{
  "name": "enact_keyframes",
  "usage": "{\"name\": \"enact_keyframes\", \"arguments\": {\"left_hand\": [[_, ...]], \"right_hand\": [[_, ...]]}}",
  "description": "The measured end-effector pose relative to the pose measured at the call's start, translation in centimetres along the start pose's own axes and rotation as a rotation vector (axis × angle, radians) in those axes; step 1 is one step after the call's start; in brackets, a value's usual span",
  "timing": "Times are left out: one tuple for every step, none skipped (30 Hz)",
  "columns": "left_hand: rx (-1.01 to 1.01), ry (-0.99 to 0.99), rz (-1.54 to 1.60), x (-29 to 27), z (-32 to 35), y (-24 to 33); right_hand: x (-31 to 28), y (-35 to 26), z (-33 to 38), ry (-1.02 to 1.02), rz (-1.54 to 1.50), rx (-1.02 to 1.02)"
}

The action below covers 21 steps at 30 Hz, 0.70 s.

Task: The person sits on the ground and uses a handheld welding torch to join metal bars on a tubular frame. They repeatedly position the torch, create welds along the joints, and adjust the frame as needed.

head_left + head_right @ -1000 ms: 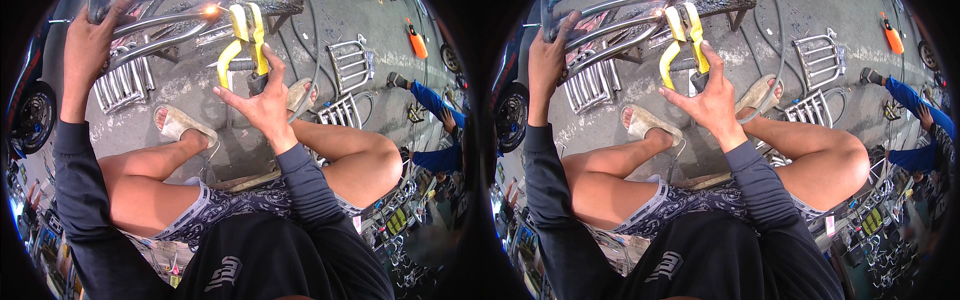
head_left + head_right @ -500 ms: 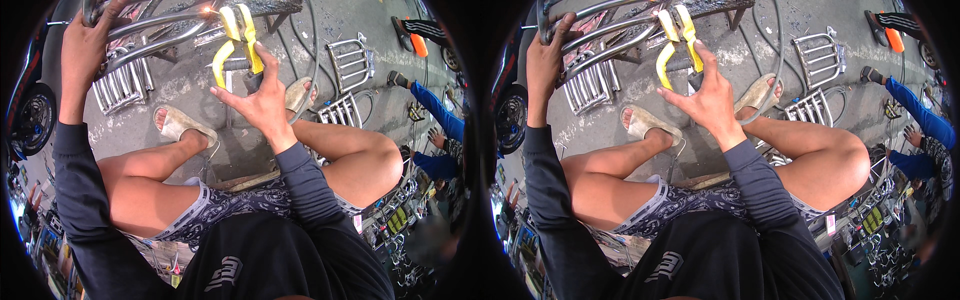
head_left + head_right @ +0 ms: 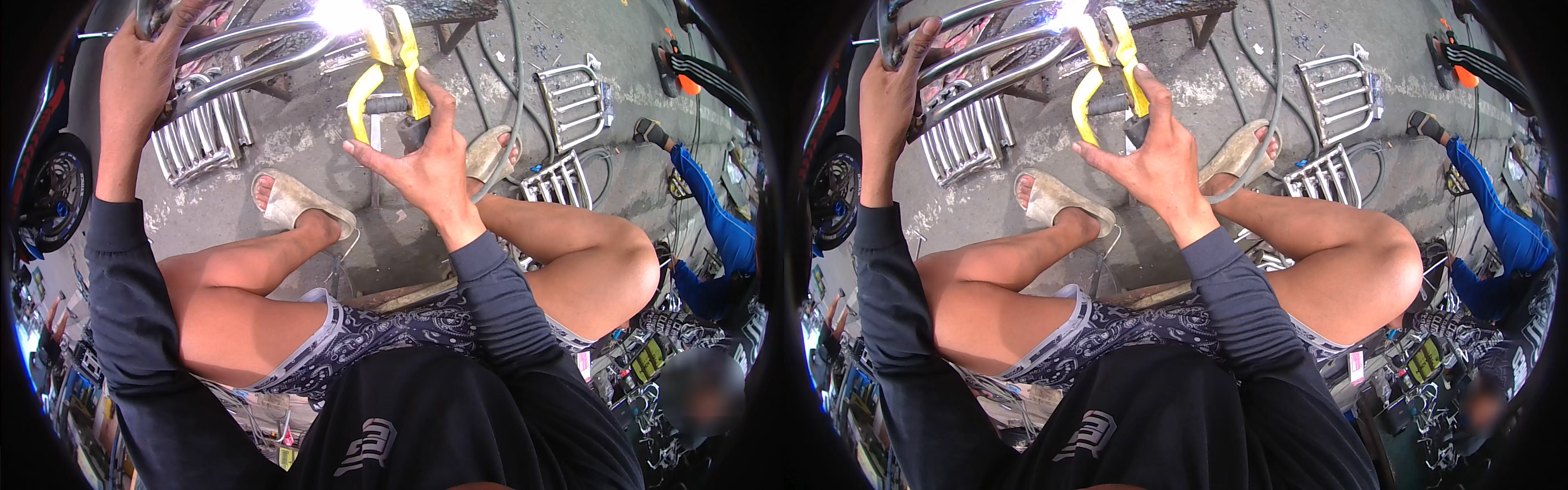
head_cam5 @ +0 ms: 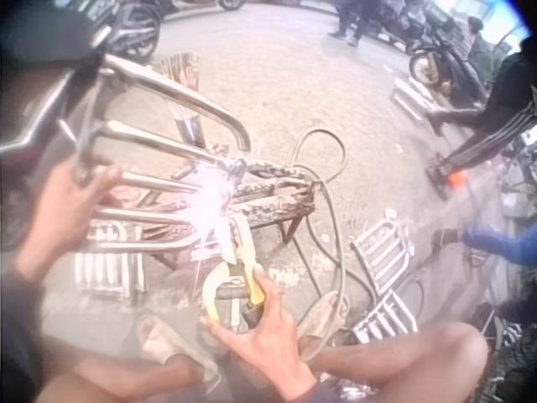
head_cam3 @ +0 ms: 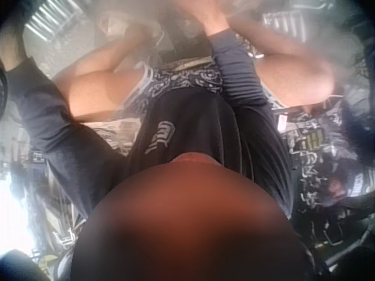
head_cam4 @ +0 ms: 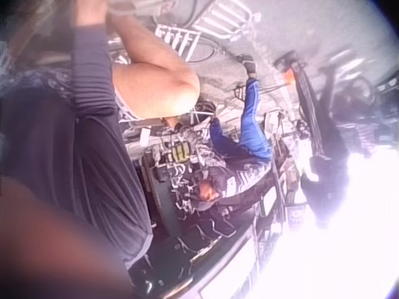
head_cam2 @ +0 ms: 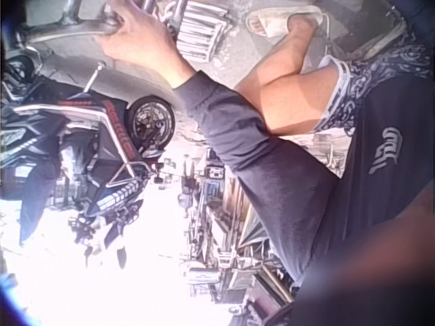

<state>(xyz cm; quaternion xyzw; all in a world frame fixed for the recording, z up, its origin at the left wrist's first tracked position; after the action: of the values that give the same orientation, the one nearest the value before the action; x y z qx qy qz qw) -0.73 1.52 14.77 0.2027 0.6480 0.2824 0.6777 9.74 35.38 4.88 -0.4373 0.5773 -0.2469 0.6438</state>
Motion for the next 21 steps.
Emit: {"name": "enact_keyframes", "arguments": {"left_hand": [[-0.05, -0.016, -0.022, 0.1, -0.1, -0.4], [-0.101, -0.031, -0.044, 0.1, -0.1, -0.7], [-0.111, -0.038, -0.046, 0.2, -0.1, -0.7], [-0.12, -0.045, -0.047, 0.2, -0.1, -0.7], [-0.088, -0.043, -0.028, 0.3, -0.1, -0.4], [-0.056, -0.039, -0.009, 0.3, 0.0, 0.0], [-0.056, -0.039, -0.004, 0.2, 0.0, 0.0], [-0.056, -0.04, 0.001, 0.3, 0.1, 0.0], [-0.055, -0.042, 0.006, 0.3, 0.1, 0.0], [-0.046, -0.042, 0.006, 0.4, 0.1, 0.0], [-0.038, -0.043, 0.006, 0.3, 0.0, 0.0], [-0.03, -0.044, 0.005, 0.3, 0.0, 0.0], [-0.039, -0.055, 0.033, 0.5, -0.1, -0.3], [-0.048, -0.066, 0.061, 0.6, -0.2, -0.6], [-0.056, -0.077, 0.089, 0.7, -0.2, -0.8], [-0.057, -0.068, 0.053, 0.5, -0.2, -0.9], [-0.057, -0.058, 0.016, 0.3, -0.1, -1.0], [-0.058, -0.048, -0.02, 0.2, -0.1, -1.1], [-0.056, -0.042, -0.012, 0.1, -0.1, -1.1], [-0.083, -0.037, -0.034, 0.0, -0.1, -1.4], [-0.111, -0.032, -0.056, -0.1, -0.1, -1.6]], "right_hand": [[0.2, 0.4, 0.0, -0.02, -0.042, 0.037], [0.3, 0.6, 0.0, -0.035, -0.084, 0.063], [0.5, 0.9, 0.1, -0.05, -0.126, 0.09], [0.2, 0.7, 0.1, -0.022, -0.12, 0.075], [0.0, 0.5, 0.1, 0.006, -0.114, 0.058], [-0.2, 0.4, 0.1, 0.035, -0.108, 0.04], [-0.2, 0.3, 0.1, 0.025, -0.088, 0.035], [-0.2, 0.3, 0.1, 0.017, -0.068, 0.031], [-0.2, 0.2, 0.1, 0.016, -0.048, 0.017], [-0.2, 0.3, 0.0, 0.013, -0.036, 0.018], [-0.2, 0.2, 0.0, 0.016, -0.027, 0.009], [-0.2, 0.1, 0.0, 0.018, -0.018, 0.001], [-0.2, 0.3, 0.0, 0.014, -0.023, 0.011], [-0.1, 0.4, 0.1, 0.009, -0.029, 0.021], [-0.1, 0.4, 0.1, 0.008, -0.037, 0.02], [0.0, 0.6, 0.1, 0.001, -0.033, 0.039], [0.0, 0.6, 0.1, -0.002, -0.033, 0.046], [0.0, 0.7, 0.1, -0.006, -0.032, 0.052], [0.1, 0.7, 0.1, -0.014, -0.044, 0.056], [0.2, 0.7, 0.0, -0.021, -0.056, 0.06], [0.2, 0.7, 0.0, -0.023, -0.064, 0.059]]}}
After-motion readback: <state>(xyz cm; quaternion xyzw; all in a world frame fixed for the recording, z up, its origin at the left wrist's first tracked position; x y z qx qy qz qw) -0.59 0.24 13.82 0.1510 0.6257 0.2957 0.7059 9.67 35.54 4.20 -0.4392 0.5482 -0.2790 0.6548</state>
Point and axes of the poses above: each hand's wrist, its own z-axis away from the middle knuckle, its own x-axis out of the palm, y = z × x, the point moved 10 cm from there along -z, towards the middle knuckle, and after that the axes turned 9 degrees about -y, right-handed, at the moved point
